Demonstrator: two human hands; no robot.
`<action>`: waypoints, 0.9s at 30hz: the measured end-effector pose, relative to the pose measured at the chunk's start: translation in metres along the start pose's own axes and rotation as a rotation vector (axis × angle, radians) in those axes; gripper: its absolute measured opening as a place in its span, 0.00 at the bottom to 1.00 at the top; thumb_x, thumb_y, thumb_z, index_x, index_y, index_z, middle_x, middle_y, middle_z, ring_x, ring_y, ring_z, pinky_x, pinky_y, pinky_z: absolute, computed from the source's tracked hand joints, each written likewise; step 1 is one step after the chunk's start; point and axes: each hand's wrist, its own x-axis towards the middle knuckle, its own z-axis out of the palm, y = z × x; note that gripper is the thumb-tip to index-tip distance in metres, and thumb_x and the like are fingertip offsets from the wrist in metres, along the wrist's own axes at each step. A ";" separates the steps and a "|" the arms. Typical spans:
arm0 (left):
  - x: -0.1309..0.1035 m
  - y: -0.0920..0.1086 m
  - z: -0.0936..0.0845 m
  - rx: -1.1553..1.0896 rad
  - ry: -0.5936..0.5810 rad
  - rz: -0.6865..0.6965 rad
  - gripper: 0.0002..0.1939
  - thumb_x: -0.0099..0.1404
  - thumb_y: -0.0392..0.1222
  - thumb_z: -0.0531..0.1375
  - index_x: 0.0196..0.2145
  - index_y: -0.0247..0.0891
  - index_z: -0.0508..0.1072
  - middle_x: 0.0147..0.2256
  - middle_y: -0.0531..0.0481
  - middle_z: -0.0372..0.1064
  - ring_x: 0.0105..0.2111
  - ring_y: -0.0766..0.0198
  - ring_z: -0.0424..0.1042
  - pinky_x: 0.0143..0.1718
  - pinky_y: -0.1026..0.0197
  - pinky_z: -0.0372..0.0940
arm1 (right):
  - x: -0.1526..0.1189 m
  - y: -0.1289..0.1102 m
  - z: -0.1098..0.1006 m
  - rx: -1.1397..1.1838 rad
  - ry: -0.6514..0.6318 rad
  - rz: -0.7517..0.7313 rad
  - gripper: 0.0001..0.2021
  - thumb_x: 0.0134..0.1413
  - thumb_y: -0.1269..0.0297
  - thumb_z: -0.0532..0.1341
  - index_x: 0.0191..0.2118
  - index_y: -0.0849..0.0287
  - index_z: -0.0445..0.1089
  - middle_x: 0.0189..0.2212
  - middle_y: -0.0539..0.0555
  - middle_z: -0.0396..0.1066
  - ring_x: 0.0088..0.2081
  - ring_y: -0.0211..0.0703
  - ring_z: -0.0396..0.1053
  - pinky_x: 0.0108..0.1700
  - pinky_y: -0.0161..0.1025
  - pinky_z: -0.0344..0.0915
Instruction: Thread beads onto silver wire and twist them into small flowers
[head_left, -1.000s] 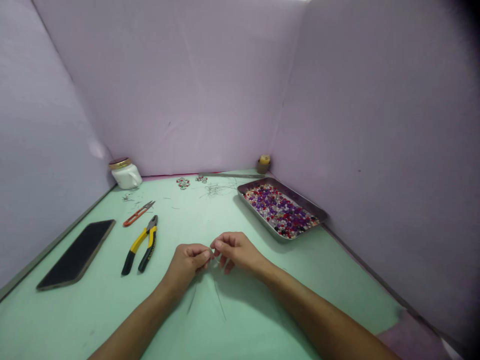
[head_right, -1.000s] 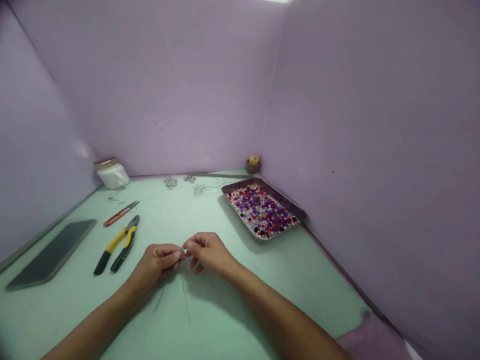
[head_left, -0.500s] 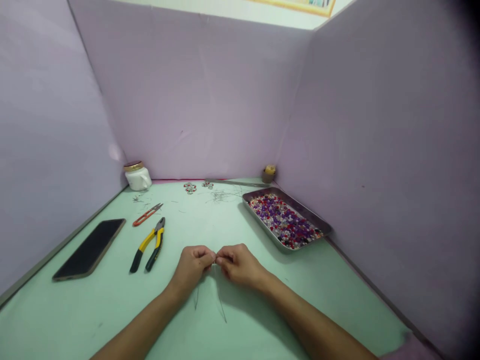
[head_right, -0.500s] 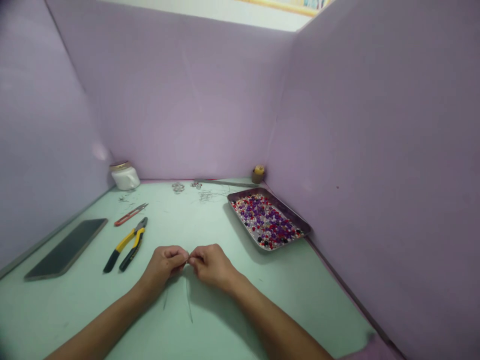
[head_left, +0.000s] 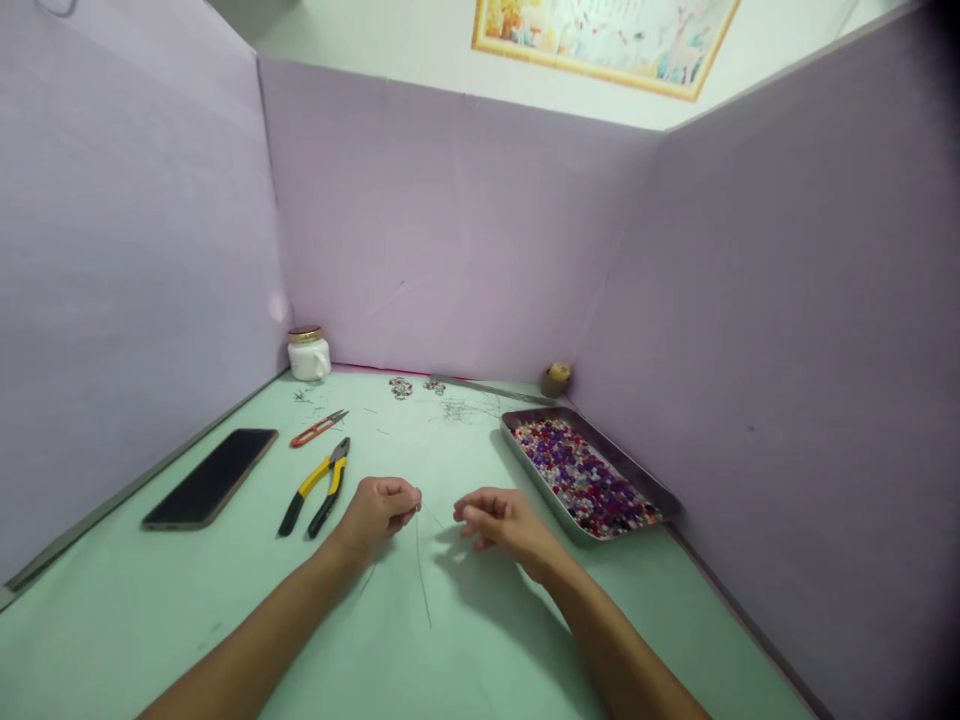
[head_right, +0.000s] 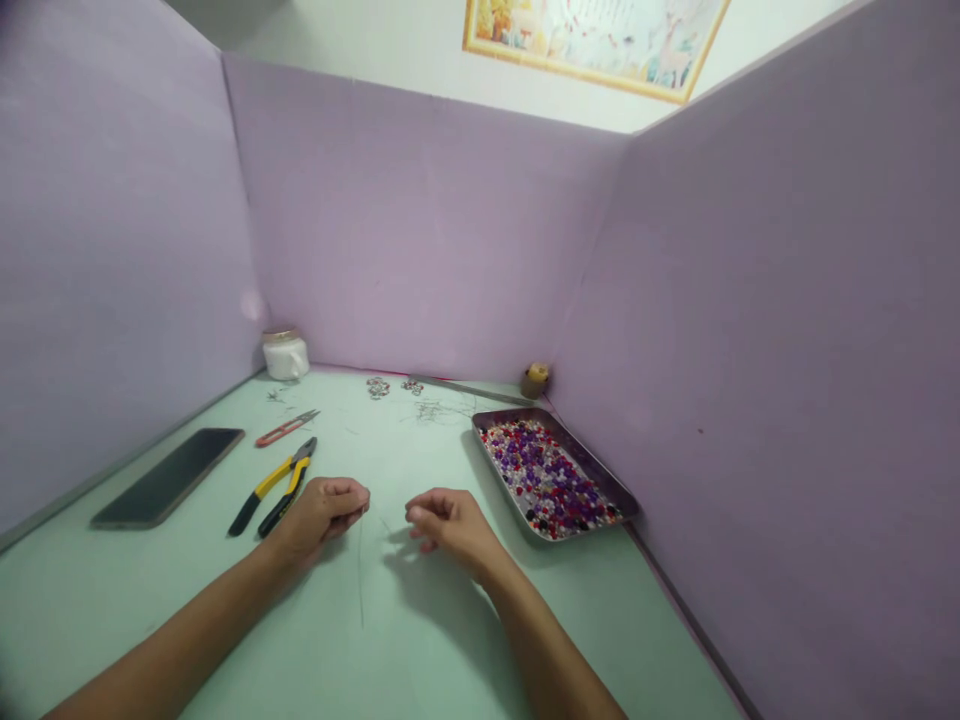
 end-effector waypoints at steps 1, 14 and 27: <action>-0.001 0.000 0.002 -0.006 -0.035 -0.015 0.09 0.48 0.40 0.56 0.16 0.33 0.65 0.12 0.58 0.53 0.14 0.75 0.45 0.17 0.68 0.38 | 0.000 -0.001 0.001 0.056 0.033 -0.001 0.17 0.37 0.54 0.62 0.32 0.64 0.70 0.27 0.54 0.69 0.26 0.37 0.66 0.24 0.33 0.62; -0.011 -0.001 0.015 0.098 -0.204 -0.197 0.13 0.46 0.45 0.59 0.13 0.34 0.64 0.08 0.58 0.55 0.08 0.76 0.44 0.12 0.67 0.35 | -0.003 0.002 0.019 0.139 -0.031 0.048 0.14 0.31 0.59 0.66 0.25 0.66 0.72 0.19 0.52 0.68 0.19 0.33 0.61 0.22 0.34 0.62; -0.010 -0.001 0.014 0.184 -0.232 -0.124 0.11 0.45 0.45 0.59 0.18 0.34 0.64 0.12 0.57 0.58 0.10 0.74 0.52 0.12 0.68 0.42 | 0.007 0.022 0.018 0.297 -0.130 0.058 0.15 0.31 0.60 0.67 0.23 0.66 0.67 0.15 0.48 0.65 0.16 0.31 0.61 0.21 0.32 0.60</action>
